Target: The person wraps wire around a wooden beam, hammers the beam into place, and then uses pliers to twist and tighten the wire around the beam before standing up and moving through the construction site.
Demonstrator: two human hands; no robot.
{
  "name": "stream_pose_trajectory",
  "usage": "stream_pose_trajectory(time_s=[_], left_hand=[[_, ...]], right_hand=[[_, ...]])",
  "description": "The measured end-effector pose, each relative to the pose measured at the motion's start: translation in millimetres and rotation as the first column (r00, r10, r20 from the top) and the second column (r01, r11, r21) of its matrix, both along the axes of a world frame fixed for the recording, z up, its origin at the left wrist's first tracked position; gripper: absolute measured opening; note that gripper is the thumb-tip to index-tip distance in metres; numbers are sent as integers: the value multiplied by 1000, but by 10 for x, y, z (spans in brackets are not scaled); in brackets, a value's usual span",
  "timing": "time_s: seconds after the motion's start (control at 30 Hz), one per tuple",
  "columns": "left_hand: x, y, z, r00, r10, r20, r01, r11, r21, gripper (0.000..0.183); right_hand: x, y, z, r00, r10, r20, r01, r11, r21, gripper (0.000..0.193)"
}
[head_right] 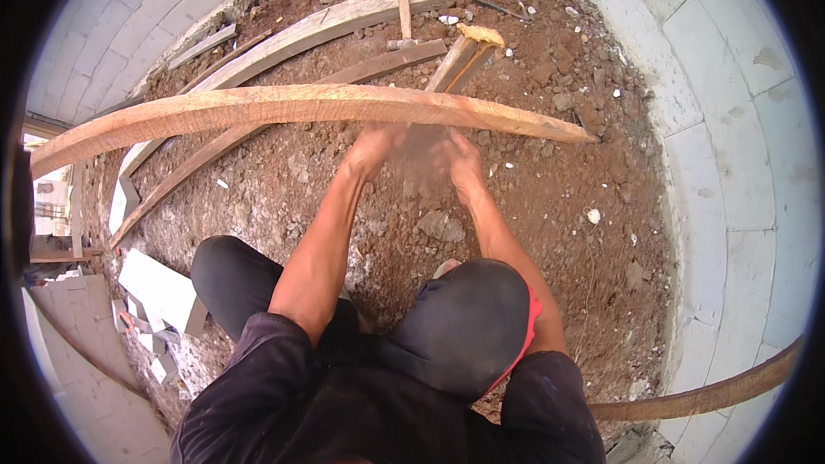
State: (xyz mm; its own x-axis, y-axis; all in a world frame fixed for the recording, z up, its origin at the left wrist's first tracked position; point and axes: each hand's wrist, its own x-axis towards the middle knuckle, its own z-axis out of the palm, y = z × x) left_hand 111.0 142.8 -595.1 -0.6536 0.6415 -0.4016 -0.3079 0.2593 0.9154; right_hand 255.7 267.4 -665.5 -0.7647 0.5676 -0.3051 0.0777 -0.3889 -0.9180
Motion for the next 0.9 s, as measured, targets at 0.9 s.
stream_pose_trajectory(time_s=[0.9], left_hand=[[-101,76,-45,975,107,-193,-42,948,315,37]], right_hand=[[104,-241,516,980,-35,198,-127,654,745,47]])
